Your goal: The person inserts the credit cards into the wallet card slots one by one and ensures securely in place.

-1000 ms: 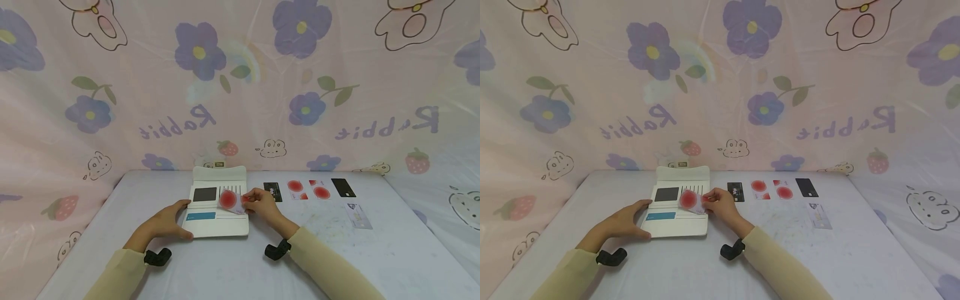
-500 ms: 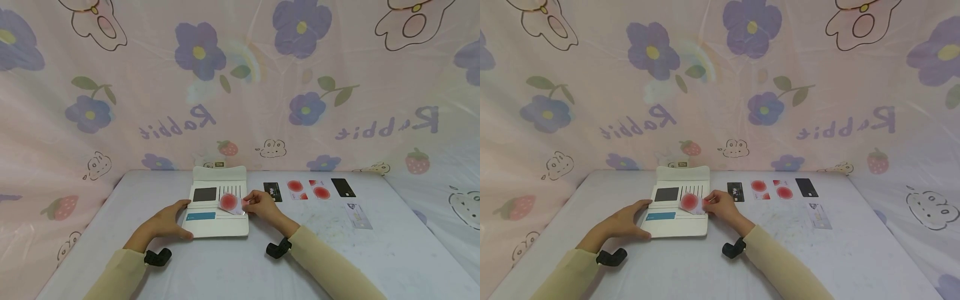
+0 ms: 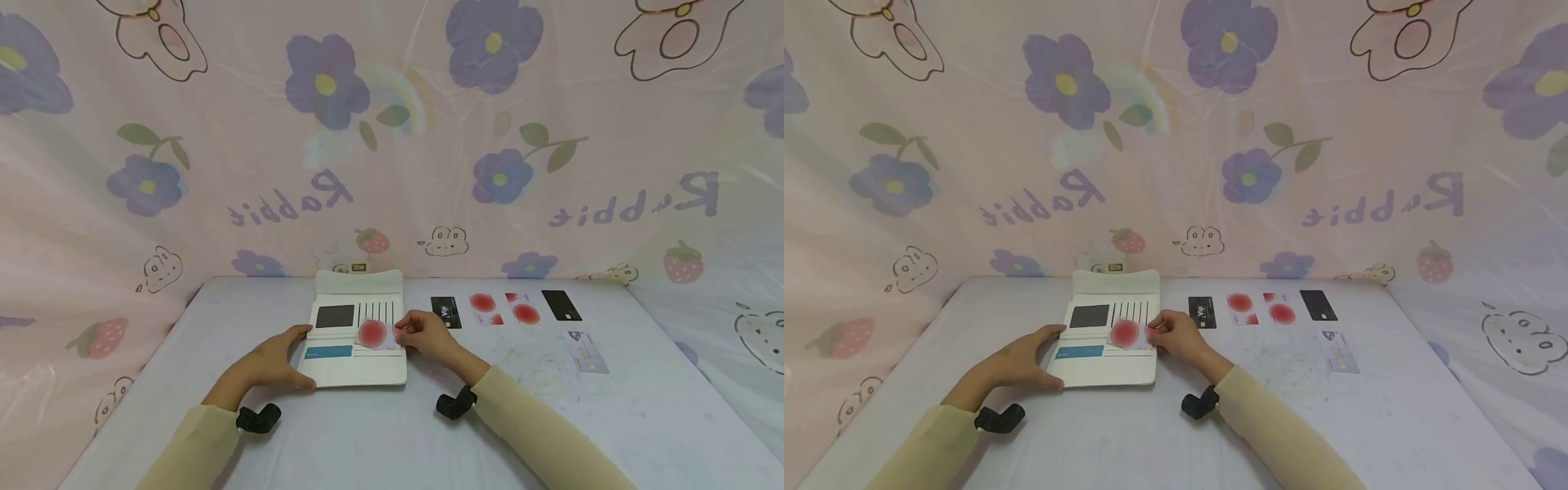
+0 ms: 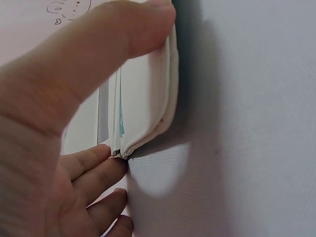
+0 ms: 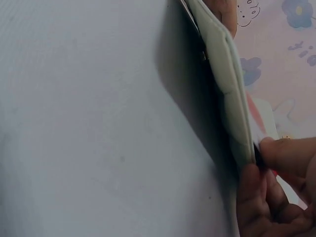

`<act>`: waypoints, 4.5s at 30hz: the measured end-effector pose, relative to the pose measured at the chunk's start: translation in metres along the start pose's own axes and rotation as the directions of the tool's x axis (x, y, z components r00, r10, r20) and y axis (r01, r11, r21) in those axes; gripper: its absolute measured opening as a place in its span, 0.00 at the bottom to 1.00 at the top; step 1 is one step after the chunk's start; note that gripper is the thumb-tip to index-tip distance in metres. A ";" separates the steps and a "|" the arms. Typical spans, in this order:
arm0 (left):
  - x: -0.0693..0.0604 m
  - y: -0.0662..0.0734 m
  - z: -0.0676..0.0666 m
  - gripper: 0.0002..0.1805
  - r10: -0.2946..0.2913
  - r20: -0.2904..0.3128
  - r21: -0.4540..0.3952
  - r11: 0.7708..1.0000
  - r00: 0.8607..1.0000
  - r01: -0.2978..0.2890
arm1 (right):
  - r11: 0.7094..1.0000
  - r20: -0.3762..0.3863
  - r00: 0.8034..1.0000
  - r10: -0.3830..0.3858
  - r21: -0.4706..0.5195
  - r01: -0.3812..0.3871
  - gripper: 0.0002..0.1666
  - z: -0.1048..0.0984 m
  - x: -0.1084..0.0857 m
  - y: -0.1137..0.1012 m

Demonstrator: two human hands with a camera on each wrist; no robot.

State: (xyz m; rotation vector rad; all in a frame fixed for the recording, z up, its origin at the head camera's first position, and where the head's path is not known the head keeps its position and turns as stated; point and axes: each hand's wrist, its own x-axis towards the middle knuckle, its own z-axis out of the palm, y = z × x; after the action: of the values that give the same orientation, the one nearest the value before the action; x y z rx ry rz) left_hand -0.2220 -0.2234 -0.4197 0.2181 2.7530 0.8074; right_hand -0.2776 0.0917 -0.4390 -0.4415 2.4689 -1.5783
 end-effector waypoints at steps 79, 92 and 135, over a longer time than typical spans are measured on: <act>0.003 0.001 0.005 0.66 -0.017 -0.043 -0.002 1.000 0.999 0.017 | 0.988 0.091 0.996 -0.007 -0.154 0.021 0.10 -0.005 0.004 -0.008; 0.003 0.003 0.004 0.66 -0.023 -0.039 -0.003 1.000 0.999 0.023 | 0.988 0.095 0.995 0.000 -0.157 0.015 0.10 -0.006 0.005 -0.008; 0.005 0.000 0.006 0.66 -0.020 -0.047 0.003 1.000 0.999 0.020 | 0.978 0.199 0.980 -0.008 -0.204 0.049 0.08 -0.007 0.001 -0.011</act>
State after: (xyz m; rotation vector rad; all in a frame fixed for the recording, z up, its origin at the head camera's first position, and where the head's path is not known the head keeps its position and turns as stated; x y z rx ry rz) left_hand -0.2250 -0.2197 -0.4254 0.1738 2.7958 0.8120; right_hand -0.2791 0.0932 -0.4264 -0.6343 2.4912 -1.2224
